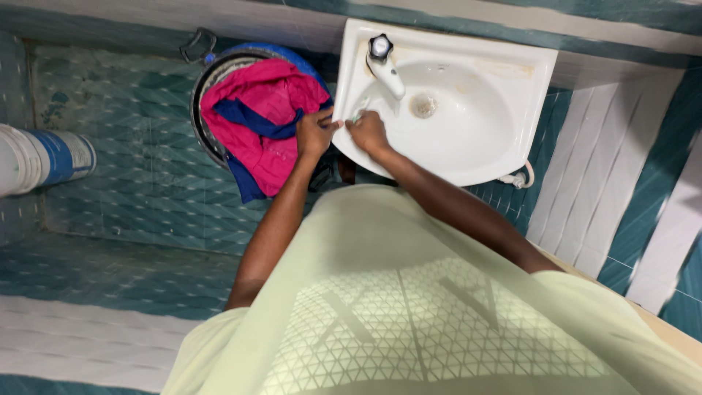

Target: The person cleans the interior of a bathroom sink using a toothbrush and water, scrubbing the ceramic surface and around the drain.

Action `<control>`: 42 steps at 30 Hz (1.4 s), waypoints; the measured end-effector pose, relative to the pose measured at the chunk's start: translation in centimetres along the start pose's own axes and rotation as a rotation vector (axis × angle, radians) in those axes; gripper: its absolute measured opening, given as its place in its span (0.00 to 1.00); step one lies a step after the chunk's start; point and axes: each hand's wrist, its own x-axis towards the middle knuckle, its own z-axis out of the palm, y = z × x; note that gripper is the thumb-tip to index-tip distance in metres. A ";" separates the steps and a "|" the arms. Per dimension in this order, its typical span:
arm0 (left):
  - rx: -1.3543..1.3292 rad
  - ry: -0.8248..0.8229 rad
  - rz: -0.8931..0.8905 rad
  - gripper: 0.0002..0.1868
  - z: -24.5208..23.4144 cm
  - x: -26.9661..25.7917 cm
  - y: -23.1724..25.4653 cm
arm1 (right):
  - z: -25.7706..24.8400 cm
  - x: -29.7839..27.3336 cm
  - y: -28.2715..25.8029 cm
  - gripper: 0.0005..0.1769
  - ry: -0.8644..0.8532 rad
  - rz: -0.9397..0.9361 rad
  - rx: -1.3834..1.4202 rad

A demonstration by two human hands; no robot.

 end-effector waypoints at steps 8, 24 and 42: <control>0.031 -0.004 -0.011 0.24 -0.4 0.1 0.6 | -1.8 0.5 2.1 0.26 0.014 -0.071 -0.106; 0.019 -0.047 -0.044 0.25 -0.9 0.3 1.9 | -19.3 -2.0 9.1 0.16 0.092 -0.171 -0.743; 0.016 -0.003 -0.134 0.24 -0.3 -0.2 2.4 | -20.6 -1.1 10.0 0.15 0.260 0.027 -0.768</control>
